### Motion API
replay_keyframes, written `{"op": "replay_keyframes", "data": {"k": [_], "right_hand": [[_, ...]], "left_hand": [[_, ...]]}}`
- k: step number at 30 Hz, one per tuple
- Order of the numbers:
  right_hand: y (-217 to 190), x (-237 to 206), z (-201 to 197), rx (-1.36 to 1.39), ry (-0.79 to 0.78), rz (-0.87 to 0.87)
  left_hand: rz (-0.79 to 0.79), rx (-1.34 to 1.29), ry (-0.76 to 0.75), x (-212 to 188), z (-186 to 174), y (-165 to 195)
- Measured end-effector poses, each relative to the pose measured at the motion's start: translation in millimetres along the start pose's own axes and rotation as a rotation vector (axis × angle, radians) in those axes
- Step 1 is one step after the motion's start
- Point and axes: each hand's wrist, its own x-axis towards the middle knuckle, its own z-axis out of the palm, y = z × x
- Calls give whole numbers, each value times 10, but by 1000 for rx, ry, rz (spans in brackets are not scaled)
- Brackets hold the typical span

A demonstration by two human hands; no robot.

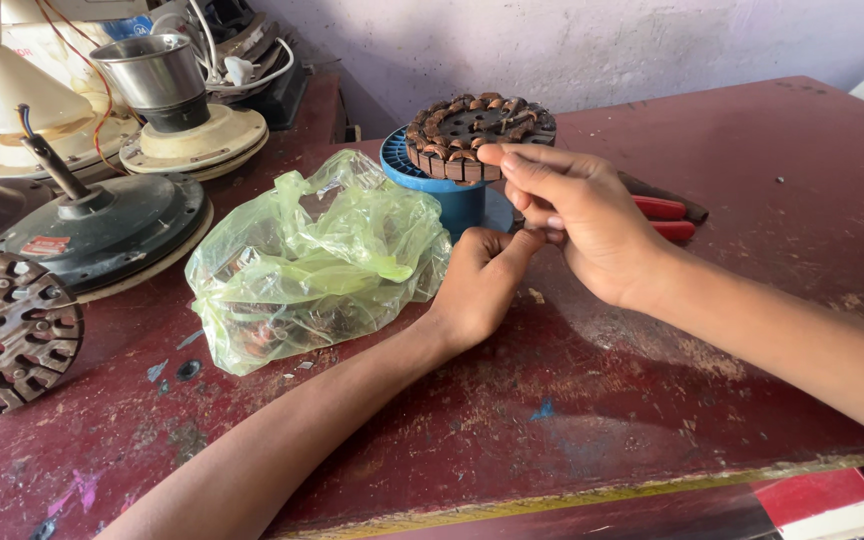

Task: The person winds a thin wire around the slots of a motor stator mounted on a blue stand. The hands repeatedly insert and wrap the wire into adjacent slots, rotating the stator as needed to continue the winding sequence.

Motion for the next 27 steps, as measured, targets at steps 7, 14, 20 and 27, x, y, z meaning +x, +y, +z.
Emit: {"op": "replay_keyframes", "data": {"k": [7,14,20,27], "right_hand": [[21,-28,83,100,54,-3],[83,-31,227,-691,-8,-574],[55,-18,256,-897,-185,-837],[178,-33,208,-832,-77,-518]], "left_hand": [[1,106,86,-64,-181,64],[97,168,55,-81,-202,18],[204,112,0,-68,-244,-41],[164,130,-102,-102,-243,-62]]}}
